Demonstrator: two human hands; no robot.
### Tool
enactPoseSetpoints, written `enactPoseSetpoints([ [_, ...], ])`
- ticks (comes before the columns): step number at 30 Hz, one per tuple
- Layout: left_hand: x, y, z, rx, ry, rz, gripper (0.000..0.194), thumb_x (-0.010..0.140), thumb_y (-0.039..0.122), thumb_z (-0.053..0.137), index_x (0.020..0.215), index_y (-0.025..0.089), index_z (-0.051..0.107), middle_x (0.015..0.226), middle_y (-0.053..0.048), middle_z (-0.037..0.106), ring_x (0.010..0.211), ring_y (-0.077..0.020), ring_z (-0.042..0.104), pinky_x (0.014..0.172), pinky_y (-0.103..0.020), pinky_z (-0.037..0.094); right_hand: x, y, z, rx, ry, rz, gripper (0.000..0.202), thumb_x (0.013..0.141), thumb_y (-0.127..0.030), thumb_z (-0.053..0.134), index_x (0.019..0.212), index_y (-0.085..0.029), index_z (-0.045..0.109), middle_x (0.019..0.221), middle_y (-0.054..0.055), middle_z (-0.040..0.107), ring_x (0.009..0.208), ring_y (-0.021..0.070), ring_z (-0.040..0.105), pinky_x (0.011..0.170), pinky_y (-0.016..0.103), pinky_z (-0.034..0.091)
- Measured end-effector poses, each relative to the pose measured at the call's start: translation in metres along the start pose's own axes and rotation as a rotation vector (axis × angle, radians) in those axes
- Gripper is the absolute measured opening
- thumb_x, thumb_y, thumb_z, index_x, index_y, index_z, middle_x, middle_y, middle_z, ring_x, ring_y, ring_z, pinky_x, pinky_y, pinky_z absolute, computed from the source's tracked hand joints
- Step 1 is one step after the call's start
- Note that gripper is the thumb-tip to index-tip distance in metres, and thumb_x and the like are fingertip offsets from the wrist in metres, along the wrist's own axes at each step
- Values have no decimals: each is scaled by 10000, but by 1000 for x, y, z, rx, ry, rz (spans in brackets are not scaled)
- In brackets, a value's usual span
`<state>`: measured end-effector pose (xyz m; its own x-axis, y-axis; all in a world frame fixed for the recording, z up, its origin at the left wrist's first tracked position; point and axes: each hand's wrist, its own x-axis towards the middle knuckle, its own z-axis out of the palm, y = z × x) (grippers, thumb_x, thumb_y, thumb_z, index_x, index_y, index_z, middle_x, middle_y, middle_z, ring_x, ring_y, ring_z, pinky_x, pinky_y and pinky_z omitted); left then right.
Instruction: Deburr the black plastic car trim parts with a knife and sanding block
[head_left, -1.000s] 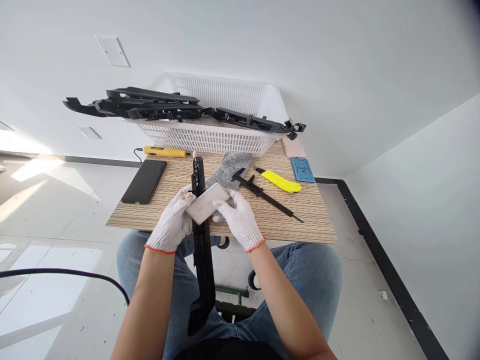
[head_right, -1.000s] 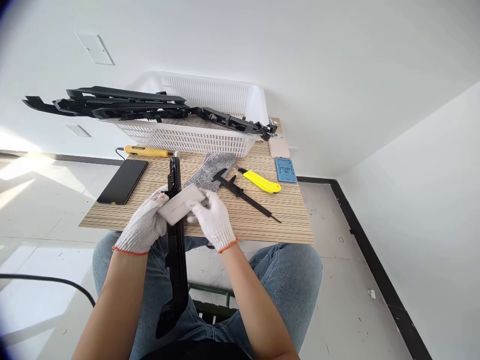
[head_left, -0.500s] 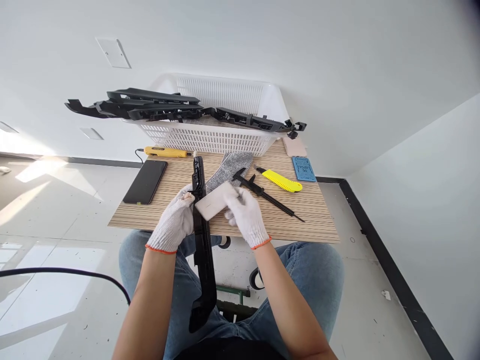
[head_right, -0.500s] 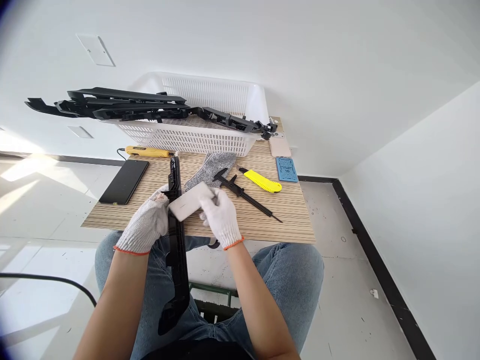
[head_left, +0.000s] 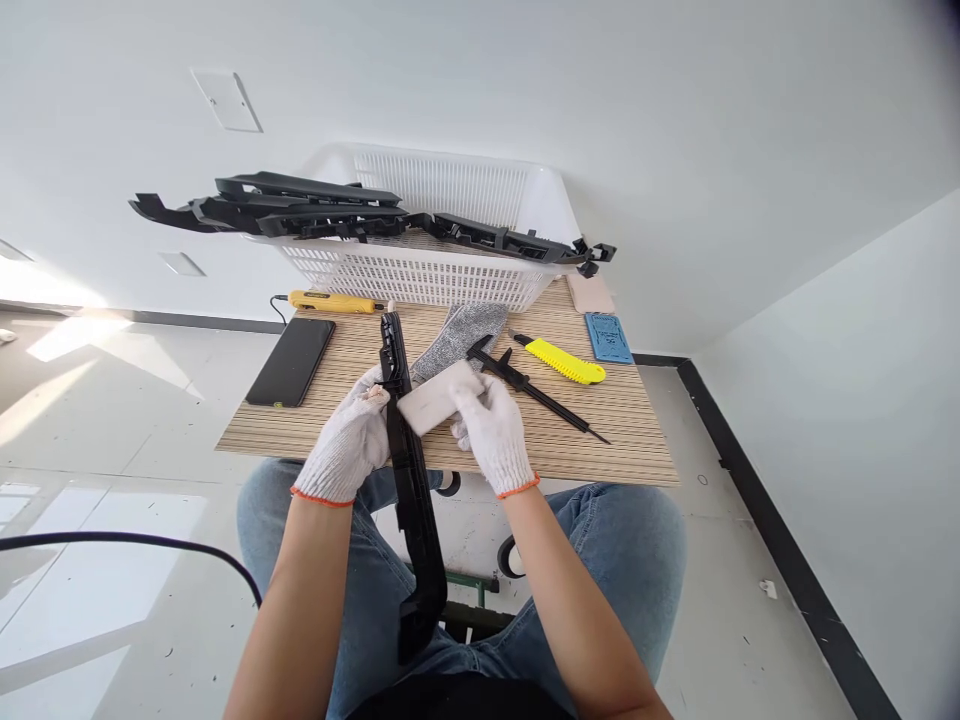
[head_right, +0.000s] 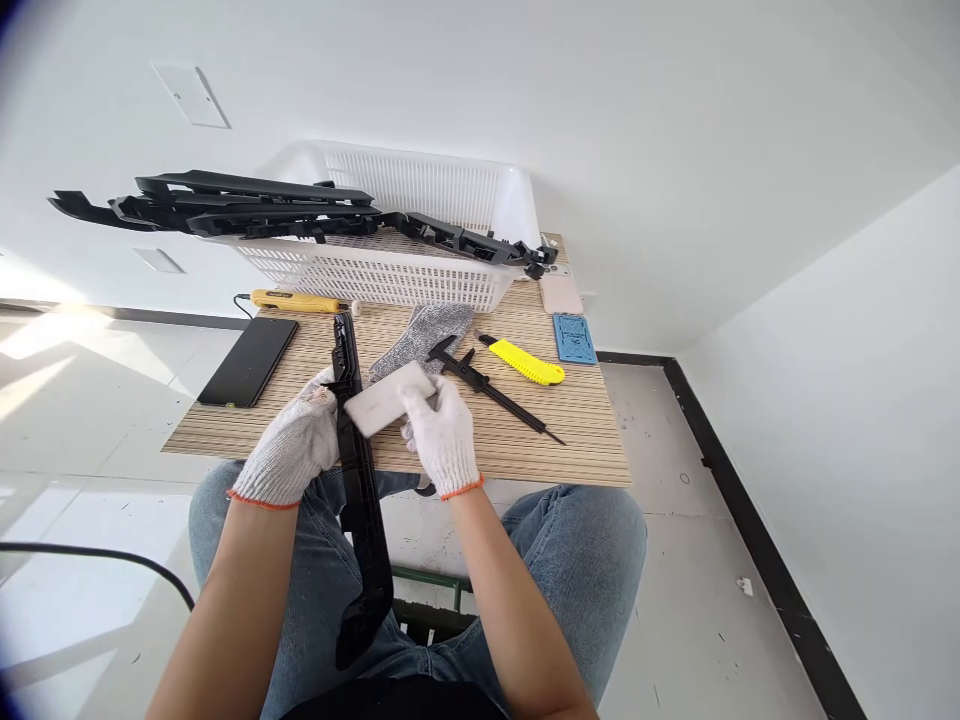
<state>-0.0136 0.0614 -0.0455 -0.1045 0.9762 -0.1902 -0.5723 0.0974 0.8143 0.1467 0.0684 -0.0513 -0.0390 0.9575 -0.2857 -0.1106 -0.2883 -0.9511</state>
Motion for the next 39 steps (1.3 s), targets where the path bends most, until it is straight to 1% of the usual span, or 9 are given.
enactPoseSetpoints([
  [5,-3,3,1,-26,-57,-18,361,681,260,841,1008,204,699,871,-36,735,884,-244,706,862,-379,600,1,1,0,-92,-141,7,373,817,-467,751,1065,-221,620,692,-35,633,467,95,569,374,185,419],
  [9,-3,3,0,-63,-58,22,358,678,245,817,1015,213,701,856,-26,722,864,-223,698,848,-353,596,0,0,1,-9,-37,20,321,880,-493,666,1029,-214,614,685,-31,630,476,90,567,374,175,416],
  [13,-3,3,-1,-8,-17,-15,353,675,239,827,1005,207,707,872,-25,727,864,-221,700,854,-354,596,-1,-1,3,-66,-145,-9,349,821,-482,740,1027,-225,626,708,-31,646,491,88,571,384,169,418],
  [16,-5,4,0,-40,-79,10,379,672,313,844,1009,212,703,957,-50,741,916,-246,700,890,-392,592,0,-2,4,54,-42,43,327,865,-495,676,1020,-219,592,635,-52,590,441,78,513,357,164,365],
  [20,-5,5,1,-3,-15,-18,369,675,261,851,1011,217,704,868,-13,729,832,-208,698,902,-379,591,-3,-4,3,-41,-185,44,338,794,-449,763,992,-217,617,609,-65,573,435,69,474,364,161,357],
  [25,-4,4,-1,-18,-66,3,390,702,295,819,1059,200,692,1003,-73,748,1013,-281,700,915,-409,586,-6,-4,-2,-33,-110,59,317,820,-468,723,977,-221,601,588,-71,552,426,71,452,366,166,356],
  [27,-4,5,-1,14,-28,-21,348,708,265,805,1034,205,697,993,-65,750,1005,-280,704,892,-398,596,-6,-3,-4,-104,-177,31,332,790,-470,761,958,-222,620,603,-57,578,449,79,483,380,168,377],
  [32,-5,8,4,-15,-71,-3,272,731,316,774,974,220,699,1024,-77,753,1071,-311,682,907,-416,590,-2,2,-6,-11,-59,78,325,858,-544,656,900,-239,549,555,-75,535,394,71,428,352,160,294],
  [39,-4,7,-1,-39,-72,-2,261,764,318,755,988,200,694,1003,-84,748,1039,-292,696,922,-424,590,-4,6,-7,-118,-94,-7,297,869,-525,636,872,-238,559,590,-53,568,458,91,510,395,167,348],
])
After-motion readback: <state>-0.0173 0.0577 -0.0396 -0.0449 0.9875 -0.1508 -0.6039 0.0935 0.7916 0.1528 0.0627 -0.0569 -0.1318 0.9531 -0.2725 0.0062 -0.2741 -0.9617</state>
